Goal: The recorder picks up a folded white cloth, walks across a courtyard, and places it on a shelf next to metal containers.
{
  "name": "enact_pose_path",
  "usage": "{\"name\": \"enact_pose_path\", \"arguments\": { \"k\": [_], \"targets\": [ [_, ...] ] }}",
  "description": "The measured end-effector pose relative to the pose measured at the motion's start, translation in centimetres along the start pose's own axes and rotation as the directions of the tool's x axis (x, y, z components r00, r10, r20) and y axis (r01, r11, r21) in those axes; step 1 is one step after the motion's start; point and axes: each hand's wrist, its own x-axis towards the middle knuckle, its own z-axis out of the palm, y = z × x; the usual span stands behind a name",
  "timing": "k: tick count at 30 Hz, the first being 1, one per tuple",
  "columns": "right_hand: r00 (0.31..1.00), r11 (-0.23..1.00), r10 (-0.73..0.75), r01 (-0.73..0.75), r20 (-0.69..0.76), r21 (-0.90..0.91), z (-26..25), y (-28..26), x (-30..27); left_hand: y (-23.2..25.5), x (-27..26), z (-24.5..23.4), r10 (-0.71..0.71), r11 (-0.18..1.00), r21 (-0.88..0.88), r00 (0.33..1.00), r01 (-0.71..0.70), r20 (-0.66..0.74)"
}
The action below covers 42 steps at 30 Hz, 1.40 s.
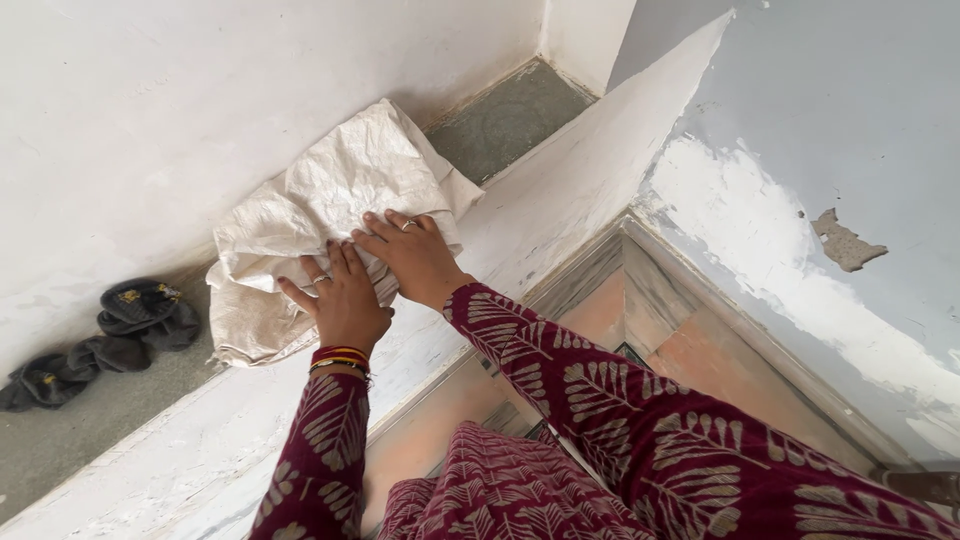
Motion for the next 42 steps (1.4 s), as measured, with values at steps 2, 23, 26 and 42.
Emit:
{"name": "enact_pose_path", "arguments": {
  "k": [2, 23, 26, 42],
  "targets": [
    [1.0, 1.0, -0.001, 0.001, -0.008, 0.0, 1.1, 0.1, 0.3, 0.4, -0.6, -1.7, -0.015, 1.0, 0.0, 0.999, 0.015, 0.043],
    [0.995, 0.994, 0.005, 0.006, 0.099, -0.106, -1.1, -1.7, 0.4, -0.8, -0.5, -1.4, 0.081, 0.995, 0.064, 0.991, -0.074, -0.102],
    [0.999, 0.997, 0.008, -0.005, 0.031, -0.082, -1.6, -2.4, -0.5, -1.5, -0.6, -1.2, 0.122, 0.991, 0.067, 0.99, -0.117, -0.078],
    [0.94, 0.986, 0.09, -0.131, -0.33, -0.102, -15.9, -16.0, -5.1, -4.5, -14.0, -14.0, 0.176, 0.979, 0.037, 0.749, -0.198, -0.639]
  ]
}}
